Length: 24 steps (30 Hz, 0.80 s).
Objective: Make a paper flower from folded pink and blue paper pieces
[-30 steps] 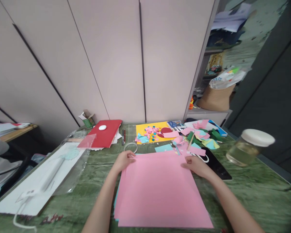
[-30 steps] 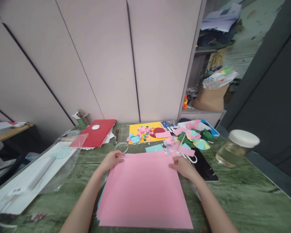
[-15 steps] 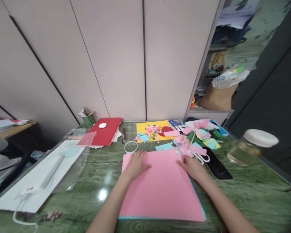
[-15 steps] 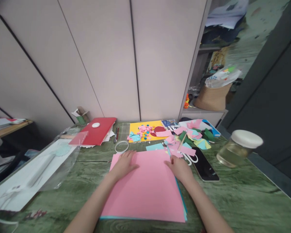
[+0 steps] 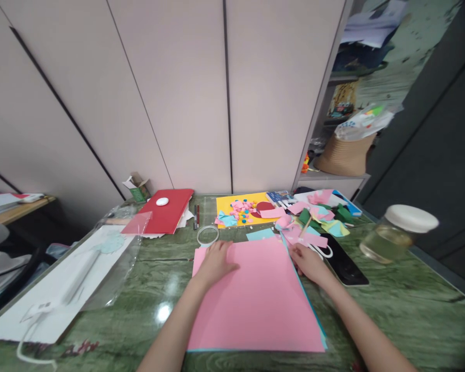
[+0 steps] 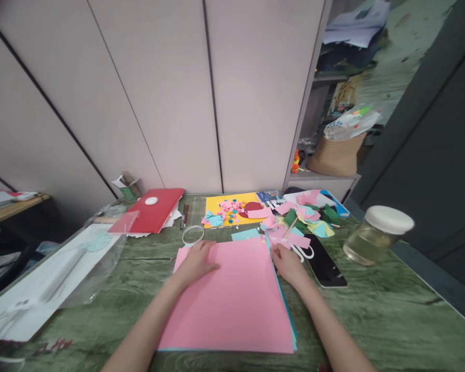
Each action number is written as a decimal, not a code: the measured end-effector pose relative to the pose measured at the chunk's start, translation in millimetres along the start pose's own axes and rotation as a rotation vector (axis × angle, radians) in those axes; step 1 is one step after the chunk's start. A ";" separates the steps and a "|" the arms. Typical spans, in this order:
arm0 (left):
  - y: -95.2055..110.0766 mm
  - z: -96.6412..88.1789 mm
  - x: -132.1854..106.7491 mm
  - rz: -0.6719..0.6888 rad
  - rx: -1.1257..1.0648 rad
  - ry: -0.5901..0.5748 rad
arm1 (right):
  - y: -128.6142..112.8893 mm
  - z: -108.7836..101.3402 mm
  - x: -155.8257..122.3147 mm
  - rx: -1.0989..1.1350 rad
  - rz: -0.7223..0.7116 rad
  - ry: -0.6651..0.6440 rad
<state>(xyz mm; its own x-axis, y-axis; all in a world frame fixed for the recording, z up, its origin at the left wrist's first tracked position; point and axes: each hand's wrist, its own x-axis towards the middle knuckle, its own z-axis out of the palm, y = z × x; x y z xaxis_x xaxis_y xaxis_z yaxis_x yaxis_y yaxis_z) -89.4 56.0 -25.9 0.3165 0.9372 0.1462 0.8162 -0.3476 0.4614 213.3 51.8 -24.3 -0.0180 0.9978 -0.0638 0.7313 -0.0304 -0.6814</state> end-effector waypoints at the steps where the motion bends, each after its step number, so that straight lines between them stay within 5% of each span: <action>1: 1.1 -0.8 0.0 0.002 0.008 0.012 | -0.8 -0.6 -0.1 0.042 -0.001 -0.016; 5: 16.2 -5.0 -3.0 0.065 0.033 0.087 | -10.2 -5.0 -5.3 0.218 -0.022 -0.112; 10: 48.6 3.6 -11.2 0.173 -0.229 -0.135 | -29.5 -3.6 -19.3 0.504 -0.171 -0.363; 17: 53.0 18.7 -1.8 -0.161 -0.986 -0.246 | -38.9 23.5 -24.9 0.296 -0.304 -0.228; 24: 51.2 17.4 4.2 -0.236 -1.058 -0.166 | -47.1 22.9 -31.9 0.227 -0.376 -0.270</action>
<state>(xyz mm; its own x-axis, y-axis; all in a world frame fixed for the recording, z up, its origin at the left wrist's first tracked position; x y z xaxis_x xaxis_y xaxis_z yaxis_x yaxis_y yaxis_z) -37.8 41.7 -16.9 0.3331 0.9342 -0.1274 0.0624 0.1130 0.9916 163.8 20.1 -6.9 -0.4486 0.8923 0.0506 0.4743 0.2857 -0.8327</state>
